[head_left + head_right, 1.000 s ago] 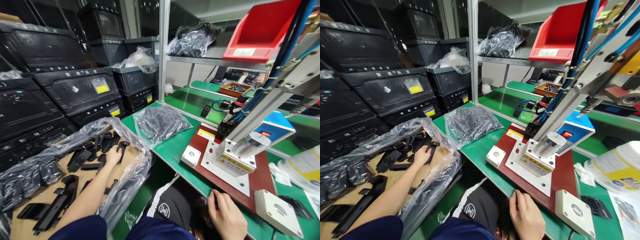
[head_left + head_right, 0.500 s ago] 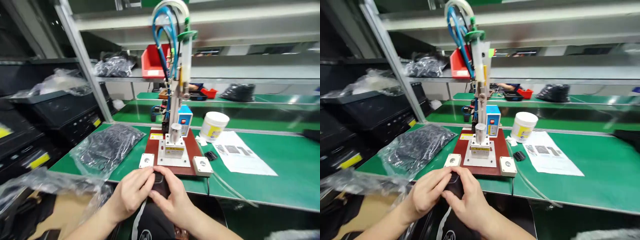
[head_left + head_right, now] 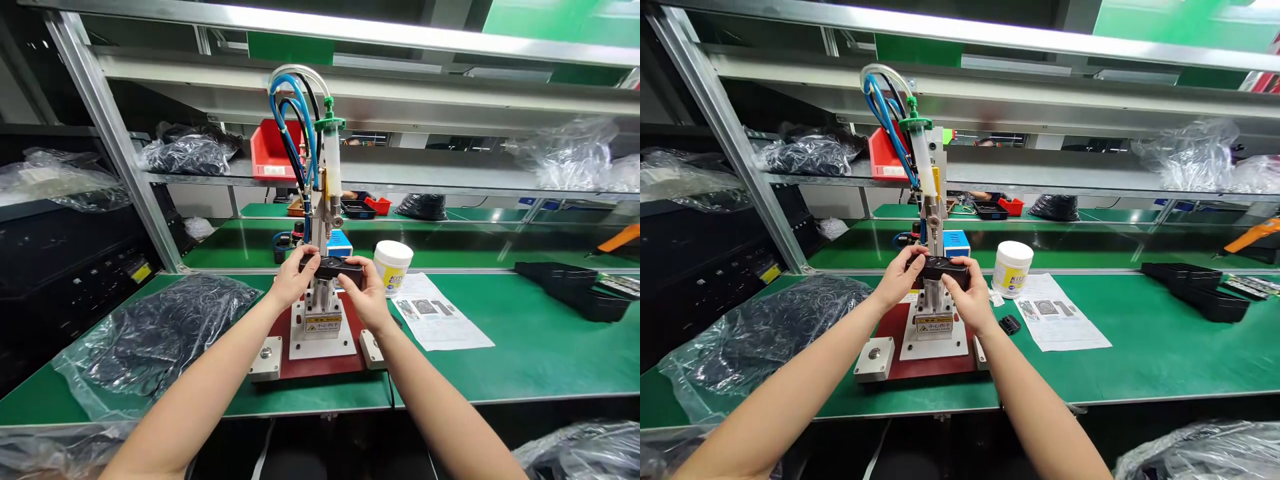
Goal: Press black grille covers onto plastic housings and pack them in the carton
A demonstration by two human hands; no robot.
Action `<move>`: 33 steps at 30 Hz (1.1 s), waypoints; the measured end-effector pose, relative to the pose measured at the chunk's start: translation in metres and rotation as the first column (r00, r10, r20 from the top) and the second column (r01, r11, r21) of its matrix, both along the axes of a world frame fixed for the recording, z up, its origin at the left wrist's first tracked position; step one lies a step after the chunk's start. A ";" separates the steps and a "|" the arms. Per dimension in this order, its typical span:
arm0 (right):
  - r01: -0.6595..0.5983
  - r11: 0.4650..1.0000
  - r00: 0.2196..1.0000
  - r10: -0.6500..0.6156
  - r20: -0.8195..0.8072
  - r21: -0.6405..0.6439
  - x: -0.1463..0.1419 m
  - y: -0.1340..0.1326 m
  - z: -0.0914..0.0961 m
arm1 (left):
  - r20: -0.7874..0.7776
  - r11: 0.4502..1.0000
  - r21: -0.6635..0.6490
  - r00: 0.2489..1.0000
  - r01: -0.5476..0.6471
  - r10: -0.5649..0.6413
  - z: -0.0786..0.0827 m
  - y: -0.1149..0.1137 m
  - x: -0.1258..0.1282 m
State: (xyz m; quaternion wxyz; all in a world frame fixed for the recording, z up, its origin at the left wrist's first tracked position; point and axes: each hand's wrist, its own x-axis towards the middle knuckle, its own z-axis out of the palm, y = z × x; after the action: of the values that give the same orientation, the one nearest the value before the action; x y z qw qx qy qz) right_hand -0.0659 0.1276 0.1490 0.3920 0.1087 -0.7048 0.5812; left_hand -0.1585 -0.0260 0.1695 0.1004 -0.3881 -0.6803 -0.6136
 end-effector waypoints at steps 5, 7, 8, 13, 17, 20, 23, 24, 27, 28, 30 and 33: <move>-0.006 1.000 0.999 0.006 0.052 0.000 -0.006 0.000 -0.014 | 0.073 0.998 0.062 0.997 -0.019 0.014 -0.016 0.005 -0.006; 0.007 1.000 0.999 -0.006 0.052 -0.007 -0.005 -0.002 -0.017 | 0.100 0.996 0.083 0.995 -0.022 0.014 -0.020 0.006 -0.006; 0.018 1.000 0.999 -0.018 0.050 -0.001 -0.004 -0.003 -0.017 | 0.113 0.995 0.095 0.994 -0.025 0.015 -0.021 0.007 -0.006; 0.058 0.996 0.998 -0.060 0.035 0.071 -0.004 -0.003 -0.021 | 0.172 0.987 0.153 0.985 -0.047 0.020 -0.025 0.014 -0.011; 0.040 0.993 0.998 -0.045 0.041 0.113 -0.005 0.000 -0.021 | 0.188 0.980 0.185 0.981 -0.073 0.038 -0.027 0.016 -0.011; 0.022 0.988 0.998 -0.032 0.063 0.152 -0.003 0.001 -0.016 | 0.190 0.977 0.193 0.980 -0.088 0.051 -0.029 0.016 -0.010; 0.036 0.987 0.996 -0.047 0.070 0.158 -0.001 0.000 -0.011 | 0.197 0.975 0.199 0.978 -0.103 0.063 -0.031 0.017 -0.010; 0.039 0.988 0.996 -0.050 0.070 0.152 -0.001 -0.001 -0.011 | 0.198 0.974 0.198 0.978 -0.111 0.071 -0.031 0.017 -0.011; 0.027 0.991 0.996 -0.038 0.077 0.134 -0.001 -0.002 -0.008 | 0.174 0.969 0.195 0.977 -0.153 0.120 -0.027 0.020 -0.012; 0.022 0.992 0.997 -0.032 0.076 0.128 -0.002 -0.002 -0.007 | 0.153 0.965 0.194 0.977 -0.175 0.146 -0.025 0.021 -0.012; 0.019 0.993 0.998 -0.026 0.061 0.114 -0.002 -0.003 -0.005 | 0.102 0.955 0.199 0.974 -0.218 0.201 -0.019 0.022 -0.012; 0.036 0.994 0.999 -0.039 0.032 0.108 -0.002 -0.006 -0.002 | 0.060 0.950 0.195 0.969 -0.246 0.238 -0.013 0.020 -0.011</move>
State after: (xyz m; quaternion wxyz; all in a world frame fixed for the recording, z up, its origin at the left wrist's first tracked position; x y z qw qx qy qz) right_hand -0.0683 0.1212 0.1469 0.3845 0.1063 -0.7434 0.5369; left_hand -0.1699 -0.0055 0.1567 0.2014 -0.2787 -0.6589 -0.6690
